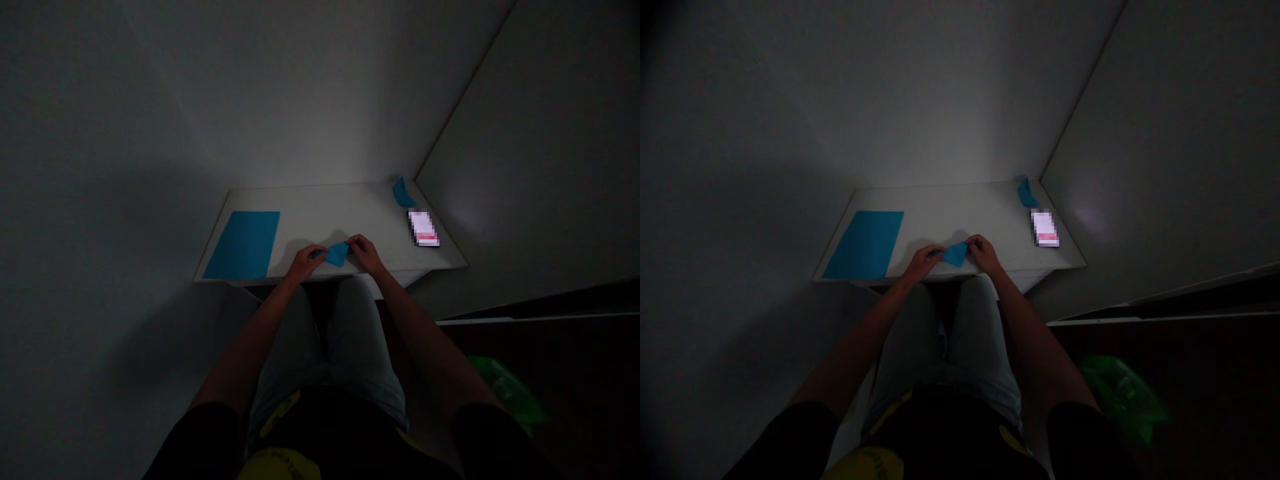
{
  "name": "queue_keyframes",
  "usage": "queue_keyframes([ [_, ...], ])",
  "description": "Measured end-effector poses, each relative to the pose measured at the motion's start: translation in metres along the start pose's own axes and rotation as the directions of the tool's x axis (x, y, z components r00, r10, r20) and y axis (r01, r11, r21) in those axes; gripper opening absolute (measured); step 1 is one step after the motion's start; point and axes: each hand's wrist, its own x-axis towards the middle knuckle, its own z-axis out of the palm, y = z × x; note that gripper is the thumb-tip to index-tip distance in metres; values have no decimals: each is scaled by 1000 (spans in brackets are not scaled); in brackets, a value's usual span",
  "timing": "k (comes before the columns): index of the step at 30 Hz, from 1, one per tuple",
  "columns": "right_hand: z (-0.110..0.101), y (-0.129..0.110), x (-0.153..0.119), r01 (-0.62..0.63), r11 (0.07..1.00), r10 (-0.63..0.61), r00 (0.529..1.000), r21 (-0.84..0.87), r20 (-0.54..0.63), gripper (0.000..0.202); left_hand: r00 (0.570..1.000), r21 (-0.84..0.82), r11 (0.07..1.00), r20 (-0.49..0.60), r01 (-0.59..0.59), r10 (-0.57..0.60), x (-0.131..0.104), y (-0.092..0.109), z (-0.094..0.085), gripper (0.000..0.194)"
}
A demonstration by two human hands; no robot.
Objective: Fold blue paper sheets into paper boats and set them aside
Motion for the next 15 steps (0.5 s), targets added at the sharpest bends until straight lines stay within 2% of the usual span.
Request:
queue_keyframes([
  [4,0,-1,-4,0,999,0,1000,-50,1,35,998,23,1000,-61,15,-13,1,-3,4,20],
  [8,7,-7,-8,64,986,-76,994,-153,-76,45,983,20,999,-180,45,-41,3,-7,10,38],
  [10,13,-11,-11,57,980,-64,997,-193,-33,47,974,23,999,-222,40,-34,3,-7,13,38],
  [12,22,-13,-12,37,979,-32,999,-201,25,50,976,39,999,-217,17,-8,2,-7,15,35],
  [15,36,-15,-13,24,975,-13,999,-223,49,59,990,44,999,-143,-3,9,0,-6,16,37],
])
